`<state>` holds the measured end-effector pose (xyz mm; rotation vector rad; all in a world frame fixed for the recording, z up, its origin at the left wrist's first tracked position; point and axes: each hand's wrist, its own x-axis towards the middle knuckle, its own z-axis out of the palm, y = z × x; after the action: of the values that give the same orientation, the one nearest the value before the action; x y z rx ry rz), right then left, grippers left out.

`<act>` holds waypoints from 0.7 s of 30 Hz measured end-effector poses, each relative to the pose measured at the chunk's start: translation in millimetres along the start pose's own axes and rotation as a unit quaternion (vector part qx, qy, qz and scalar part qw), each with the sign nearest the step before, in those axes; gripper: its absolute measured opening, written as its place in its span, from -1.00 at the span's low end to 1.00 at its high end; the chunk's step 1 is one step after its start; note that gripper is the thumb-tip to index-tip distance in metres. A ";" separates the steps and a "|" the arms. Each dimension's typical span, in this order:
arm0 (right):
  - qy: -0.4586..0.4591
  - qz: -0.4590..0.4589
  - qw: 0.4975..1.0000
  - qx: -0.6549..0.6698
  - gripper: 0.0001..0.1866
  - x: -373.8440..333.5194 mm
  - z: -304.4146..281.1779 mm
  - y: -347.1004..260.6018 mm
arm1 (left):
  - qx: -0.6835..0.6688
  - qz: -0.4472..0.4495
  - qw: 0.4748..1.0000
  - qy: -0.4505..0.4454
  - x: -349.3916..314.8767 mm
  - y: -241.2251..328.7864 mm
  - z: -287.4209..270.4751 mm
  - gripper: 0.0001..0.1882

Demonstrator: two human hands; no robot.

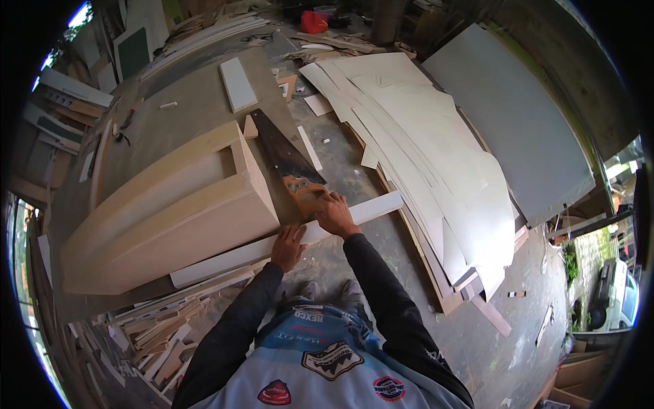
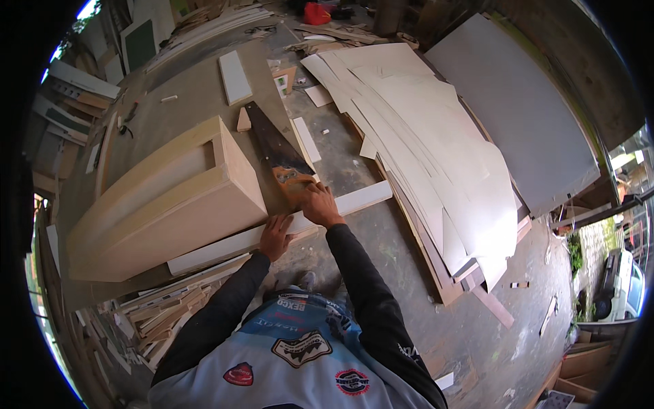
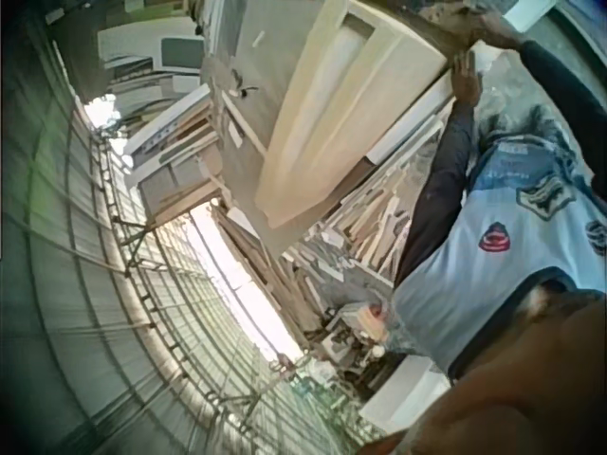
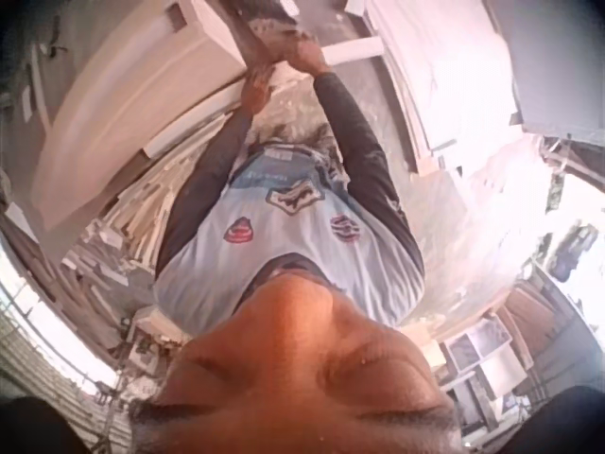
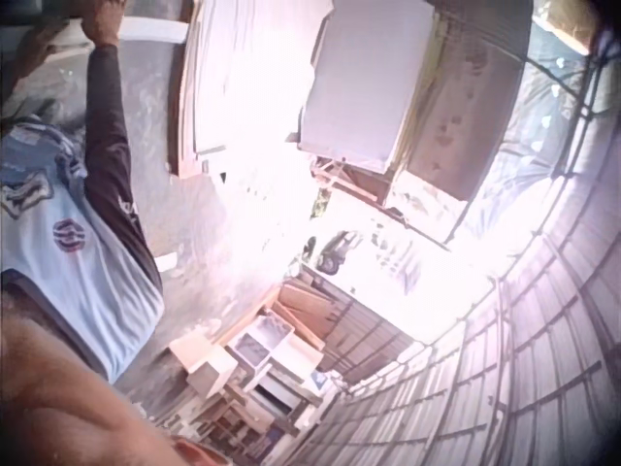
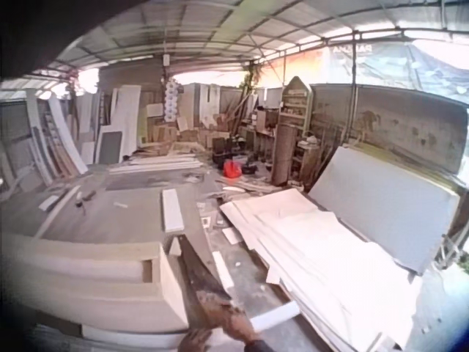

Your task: The person measures a wooden panel against a frame, cuts a section using a hand saw, and then sands the edges of the panel by hand with sandpaper.

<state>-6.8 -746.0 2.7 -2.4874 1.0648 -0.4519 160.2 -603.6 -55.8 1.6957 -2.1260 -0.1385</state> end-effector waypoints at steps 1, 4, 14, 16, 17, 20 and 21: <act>-0.007 -0.031 0.999 0.001 -0.72 7.8 9.0 6.0 | 0.021 -0.008 1.000 -0.004 0.7 0.1 2.1 -0.35; -0.017 -0.104 0.994 -0.022 -0.64 28.5 29.1 26.4 | 0.006 -0.014 1.000 -0.020 10.1 2.9 10.6 -0.32; -0.157 -0.234 0.959 0.035 -0.54 64.7 8.7 41.6 | -0.058 -0.025 0.998 -0.028 16.6 4.2 11.5 -0.37; -0.193 -0.208 0.949 0.134 -0.39 70.4 -22.5 38.8 | -0.062 -0.036 0.997 -0.018 13.1 6.8 12.0 -0.38; -0.209 -0.181 0.938 0.209 -0.37 73.5 -39.8 42.2 | -0.066 -0.035 0.997 -0.011 17.0 8.8 11.2 -0.38; -0.181 -0.109 0.863 0.458 -0.33 65.9 -87.6 41.1 | -0.063 -0.026 0.997 -0.026 25.4 10.1 10.6 -0.38; -0.154 -0.083 0.823 0.540 -0.32 57.6 -106.5 38.5 | -0.072 -0.022 0.997 -0.028 29.8 12.4 10.4 -0.37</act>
<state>-39.1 -837.3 84.9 -1.5245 0.2734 -0.4881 139.9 -630.6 -53.6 1.6737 -2.0661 -0.3472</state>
